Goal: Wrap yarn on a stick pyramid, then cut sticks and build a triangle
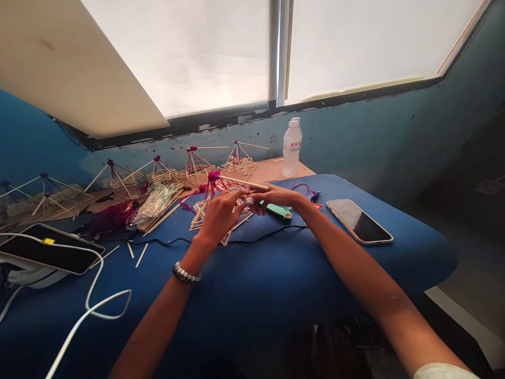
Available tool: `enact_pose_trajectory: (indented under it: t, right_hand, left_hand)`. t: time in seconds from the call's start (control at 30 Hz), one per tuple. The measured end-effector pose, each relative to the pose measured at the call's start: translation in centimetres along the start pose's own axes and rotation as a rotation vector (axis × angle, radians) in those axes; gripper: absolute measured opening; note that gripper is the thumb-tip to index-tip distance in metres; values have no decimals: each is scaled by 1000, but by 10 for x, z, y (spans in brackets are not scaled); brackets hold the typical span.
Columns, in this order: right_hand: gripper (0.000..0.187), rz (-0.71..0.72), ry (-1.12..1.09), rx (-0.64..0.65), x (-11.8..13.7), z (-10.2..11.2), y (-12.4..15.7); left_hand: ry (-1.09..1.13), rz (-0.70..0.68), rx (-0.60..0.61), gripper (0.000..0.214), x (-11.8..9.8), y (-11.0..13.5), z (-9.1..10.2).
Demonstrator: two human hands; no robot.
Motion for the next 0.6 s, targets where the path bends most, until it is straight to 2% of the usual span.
enact_pose_trajectory:
  t: [0.17, 0.43, 0.6]
  right_hand:
    - [37, 17, -32, 5, -2, -2, -2]
    - [34, 13, -85, -23, -11, -9, -11]
    - [30, 36, -188, -121, -9, -3, -11]
  left_hand:
    - [8, -4, -16, 20, -1, 1, 2]
    - [85, 72, -34, 20, 4, -2, 2]
    - [117, 65, -18, 16, 1, 0, -1]
Point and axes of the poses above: each hand's wrist, its own y-axis away from the middle knuckle, its own z-axis out of the back of the hand, x = y × z, the point moved 1 cm from there along -y, towards the middle knuckle, and after that the axes turned 10 degrees about -y, right-handed, at the moved point
